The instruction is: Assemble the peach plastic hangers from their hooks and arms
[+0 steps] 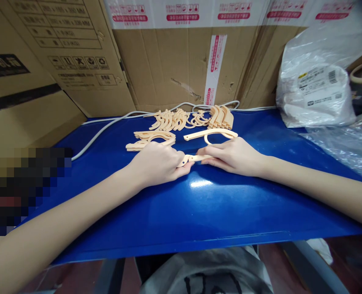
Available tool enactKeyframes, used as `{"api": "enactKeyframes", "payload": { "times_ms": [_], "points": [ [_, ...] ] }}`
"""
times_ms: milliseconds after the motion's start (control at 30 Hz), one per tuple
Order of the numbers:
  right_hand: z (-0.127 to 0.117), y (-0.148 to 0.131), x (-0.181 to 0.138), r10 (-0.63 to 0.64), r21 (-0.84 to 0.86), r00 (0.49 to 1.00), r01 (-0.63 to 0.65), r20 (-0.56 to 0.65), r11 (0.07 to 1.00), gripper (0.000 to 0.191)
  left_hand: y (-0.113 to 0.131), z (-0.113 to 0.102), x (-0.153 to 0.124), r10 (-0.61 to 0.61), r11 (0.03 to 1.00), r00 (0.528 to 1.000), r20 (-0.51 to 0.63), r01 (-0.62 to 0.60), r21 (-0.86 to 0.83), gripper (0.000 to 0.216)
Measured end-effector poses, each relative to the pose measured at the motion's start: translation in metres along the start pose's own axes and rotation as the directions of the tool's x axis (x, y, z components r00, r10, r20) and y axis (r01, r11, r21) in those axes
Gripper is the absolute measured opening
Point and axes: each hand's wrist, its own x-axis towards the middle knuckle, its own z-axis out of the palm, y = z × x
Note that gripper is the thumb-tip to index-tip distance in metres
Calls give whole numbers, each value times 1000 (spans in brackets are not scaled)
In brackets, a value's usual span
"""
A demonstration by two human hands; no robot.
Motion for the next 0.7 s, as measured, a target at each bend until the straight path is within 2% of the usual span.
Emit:
{"api": "enactKeyframes", "payload": {
  "times_ms": [500, 700],
  "points": [
    [-1, -1, 1, -38, -4, 999, 38, -10, 999, 43, -3, 2, -2, 79, 995, 996, -49, -76, 62, 52],
    [0, -1, 1, -16, 29, 1000, 16, 4, 999, 40, -3, 3, -1, 68, 998, 996, -62, -67, 16, 51]
  ]
}}
